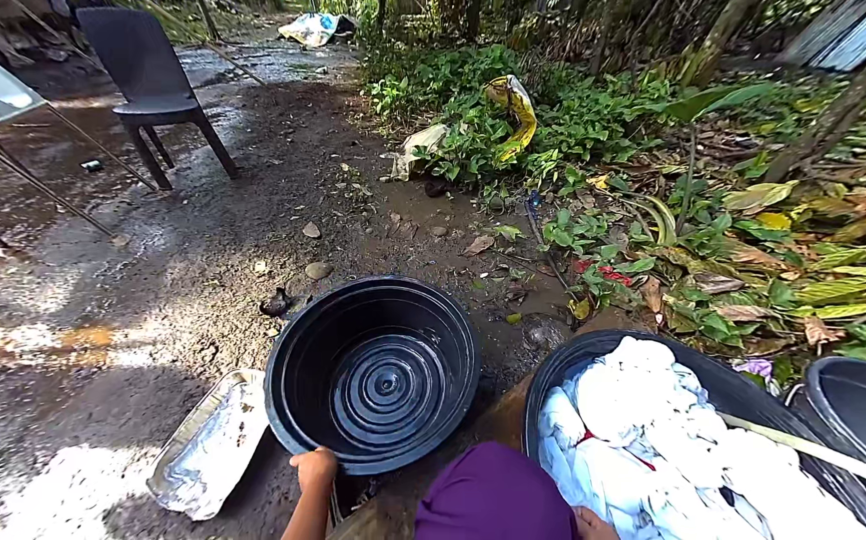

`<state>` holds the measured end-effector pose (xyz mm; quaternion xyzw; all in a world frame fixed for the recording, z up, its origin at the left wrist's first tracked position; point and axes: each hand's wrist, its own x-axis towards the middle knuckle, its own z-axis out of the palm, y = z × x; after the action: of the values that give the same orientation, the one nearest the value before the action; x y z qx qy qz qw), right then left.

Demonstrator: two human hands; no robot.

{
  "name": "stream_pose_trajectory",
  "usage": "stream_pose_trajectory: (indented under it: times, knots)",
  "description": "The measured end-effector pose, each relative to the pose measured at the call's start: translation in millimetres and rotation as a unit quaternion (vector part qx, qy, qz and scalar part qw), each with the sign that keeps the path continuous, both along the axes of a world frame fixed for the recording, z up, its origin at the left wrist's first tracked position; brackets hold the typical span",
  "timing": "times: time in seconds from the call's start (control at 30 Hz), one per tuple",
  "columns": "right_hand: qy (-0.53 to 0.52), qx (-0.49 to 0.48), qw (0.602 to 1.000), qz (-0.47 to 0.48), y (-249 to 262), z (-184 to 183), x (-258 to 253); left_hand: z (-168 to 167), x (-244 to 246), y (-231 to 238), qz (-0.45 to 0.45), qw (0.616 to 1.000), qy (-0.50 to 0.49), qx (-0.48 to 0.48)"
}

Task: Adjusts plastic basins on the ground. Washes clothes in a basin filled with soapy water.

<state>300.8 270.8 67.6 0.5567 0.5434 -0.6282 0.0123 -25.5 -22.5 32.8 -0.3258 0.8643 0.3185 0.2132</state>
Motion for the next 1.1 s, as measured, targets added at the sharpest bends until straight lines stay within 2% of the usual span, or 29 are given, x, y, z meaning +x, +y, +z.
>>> stream_pose_trajectory:
  times: [0.2, 0.27, 0.3, 0.37, 0.43, 0.53, 0.6, 0.67, 0.73, 0.83, 0.9, 1.0, 1.1]
  knots:
    - [0.008, -0.039, 0.999, -0.003, 9.8, -3.7, 4.0, 1.8, -40.4, -10.8, -0.046, 0.998, 0.001, -0.053]
    - [0.006, -0.062, 0.998, -0.009, 13.6, 0.6, 3.5, 8.8, -46.6, -16.9, -0.120, 0.989, -0.024, -0.084]
    - [0.004, -0.072, 0.997, -0.011, 15.7, 1.5, 3.9, 14.0, -48.6, -18.6, -0.192, 0.972, -0.048, -0.128]
    - [0.005, -0.088, 0.996, -0.026, 19.3, 0.8, 4.6, 26.1, -55.1, -15.9, -0.323, 0.911, -0.103, -0.236]
    - [-0.002, -0.092, 0.994, -0.057, 20.1, -5.5, 4.9, 42.4, -59.6, -1.6, -0.380, 0.861, -0.139, -0.310]
    - [-0.010, -0.126, 0.984, -0.129, 17.3, -9.9, 4.8, 70.5, -64.6, 45.6, -0.476, 0.806, -0.118, -0.331]
    - [0.027, -0.171, 0.967, -0.186, 17.8, -6.2, 4.9, 81.2, -76.1, 91.1, -0.552, 0.787, -0.072, -0.266]
    - [0.110, -0.223, 0.938, -0.240, 23.3, -7.5, 12.3, 96.6, -79.2, 146.8, -0.619, 0.766, -0.030, -0.170]
    - [0.188, -0.246, 0.899, -0.310, 32.1, -6.6, 17.5, 125.6, -63.6, 211.0, -0.681, 0.723, 0.006, -0.120]
    - [0.249, -0.212, 0.863, -0.386, 57.9, 30.2, 11.5, 192.2, -11.9, 302.7, -0.746, 0.661, 0.046, -0.070]
    - [0.257, -0.157, 0.873, -0.383, 77.1, 70.1, 2.4, 226.6, 26.9, 353.4, -0.752, 0.659, 0.024, -0.001]
    - [0.290, -0.070, 0.880, -0.370, 97.8, 156.4, -21.5, 245.6, 69.8, 410.9, -0.708, 0.699, -0.032, 0.091]
    - [0.334, -0.003, 0.894, -0.298, 109.4, 254.0, -50.5, 242.1, 96.0, 441.6, -0.598, 0.772, -0.053, 0.209]
